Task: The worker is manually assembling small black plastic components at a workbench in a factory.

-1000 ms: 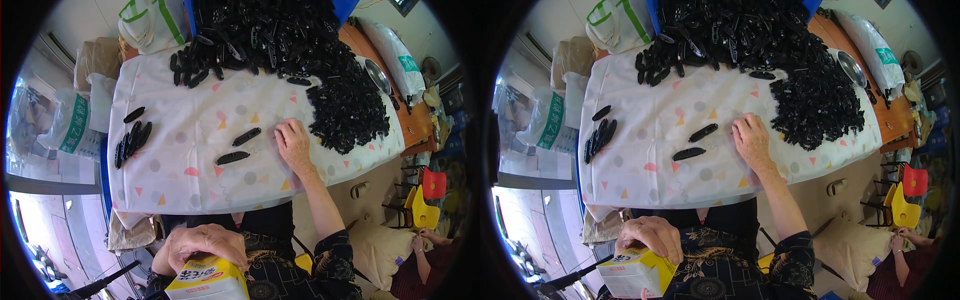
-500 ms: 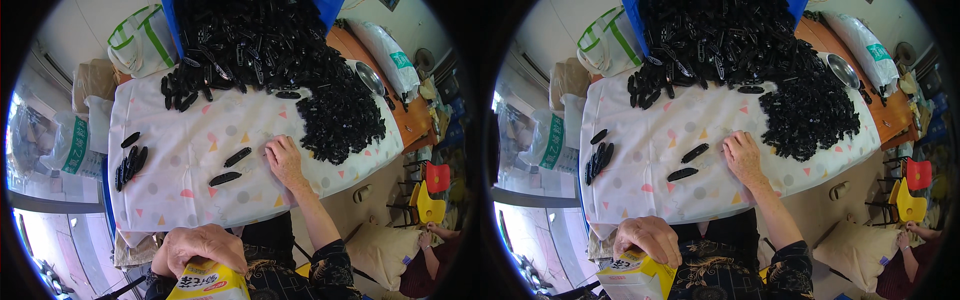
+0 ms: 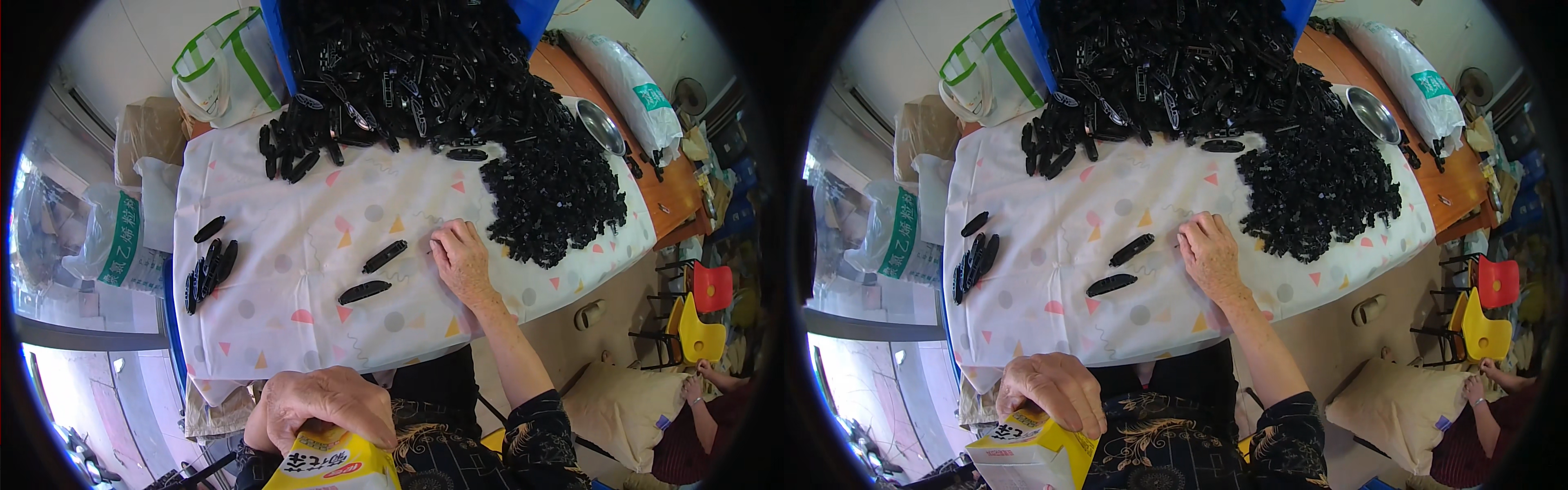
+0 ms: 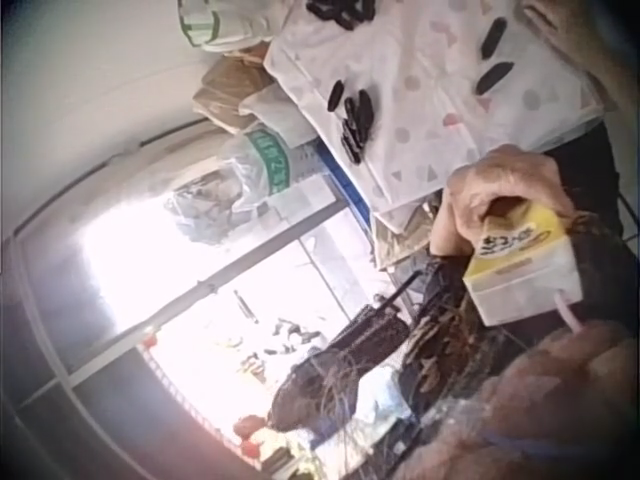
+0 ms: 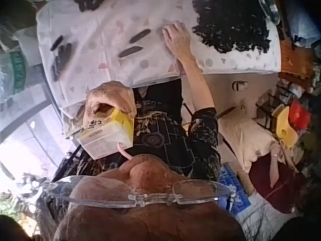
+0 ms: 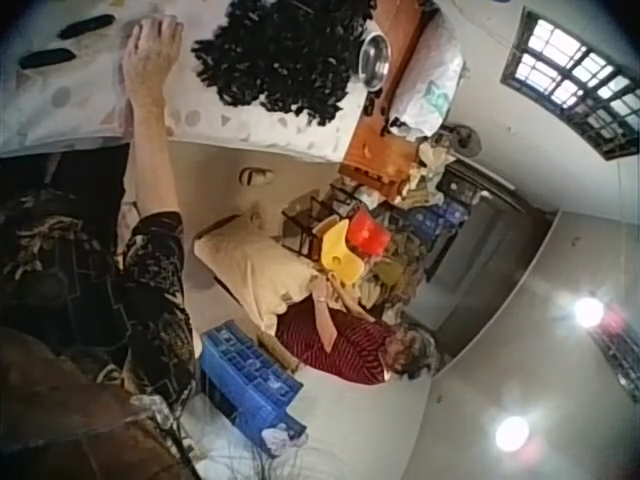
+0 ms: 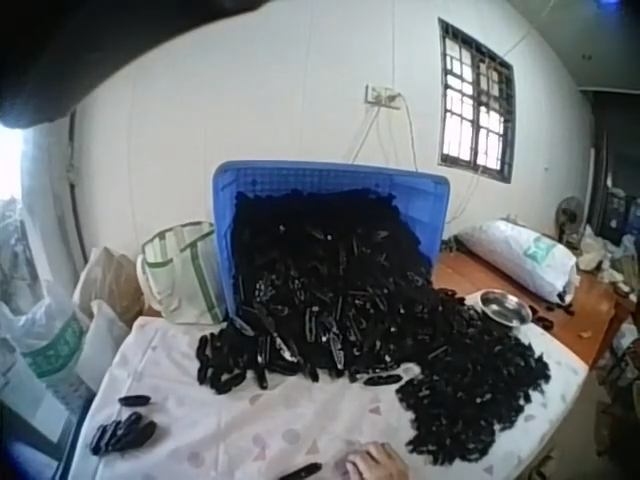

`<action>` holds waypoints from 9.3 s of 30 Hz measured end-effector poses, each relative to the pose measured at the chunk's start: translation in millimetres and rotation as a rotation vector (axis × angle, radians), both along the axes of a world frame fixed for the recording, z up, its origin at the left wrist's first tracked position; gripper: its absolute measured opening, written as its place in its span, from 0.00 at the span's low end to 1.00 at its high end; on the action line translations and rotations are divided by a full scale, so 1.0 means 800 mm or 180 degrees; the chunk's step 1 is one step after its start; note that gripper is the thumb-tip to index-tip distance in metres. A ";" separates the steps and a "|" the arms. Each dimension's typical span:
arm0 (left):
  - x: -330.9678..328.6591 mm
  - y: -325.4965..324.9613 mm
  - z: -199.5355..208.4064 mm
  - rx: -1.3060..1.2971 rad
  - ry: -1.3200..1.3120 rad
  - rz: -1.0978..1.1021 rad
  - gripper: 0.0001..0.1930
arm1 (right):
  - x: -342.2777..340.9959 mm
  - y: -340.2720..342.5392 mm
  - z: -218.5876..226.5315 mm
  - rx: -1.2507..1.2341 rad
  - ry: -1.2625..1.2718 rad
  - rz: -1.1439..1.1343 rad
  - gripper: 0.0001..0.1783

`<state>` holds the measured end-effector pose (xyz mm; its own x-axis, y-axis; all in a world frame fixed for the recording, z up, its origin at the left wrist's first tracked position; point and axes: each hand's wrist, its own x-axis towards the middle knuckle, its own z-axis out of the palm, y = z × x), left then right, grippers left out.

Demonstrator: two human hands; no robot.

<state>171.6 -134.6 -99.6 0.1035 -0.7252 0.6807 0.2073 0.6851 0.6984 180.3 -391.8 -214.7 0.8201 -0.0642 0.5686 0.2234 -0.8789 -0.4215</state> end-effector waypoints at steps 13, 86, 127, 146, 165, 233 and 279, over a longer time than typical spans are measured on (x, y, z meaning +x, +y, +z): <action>-0.008 0.010 -0.019 -0.0162 0.0749 0.0163 0.24 | -0.004 0.000 -0.001 0.0089 -0.0026 -0.0010 0.06; -0.024 0.094 0.085 0.0382 -0.1354 0.2630 0.19 | -0.139 0.183 0.223 0.1497 -0.0936 0.2449 0.19; 0.010 0.093 0.052 0.0616 -0.0780 0.2071 0.18 | -0.020 -0.033 0.025 0.0946 -0.0158 -0.0131 0.05; 0.408 0.143 -0.123 0.2479 0.0514 0.4651 0.24 | -0.005 -0.033 0.007 0.1397 0.0770 -0.0173 0.02; 0.269 0.117 -0.125 0.4017 -0.4033 0.4856 0.18 | 0.002 -0.035 0.003 0.1605 0.1009 -0.0176 0.06; 0.394 0.269 -0.142 0.5023 -0.3087 0.5270 0.32 | -0.008 -0.037 -0.011 0.1628 0.1141 -0.0343 0.06; -0.055 0.218 -0.125 0.3390 -0.1379 0.6902 0.13 | -0.007 -0.028 0.015 0.0465 0.0669 -0.0313 0.16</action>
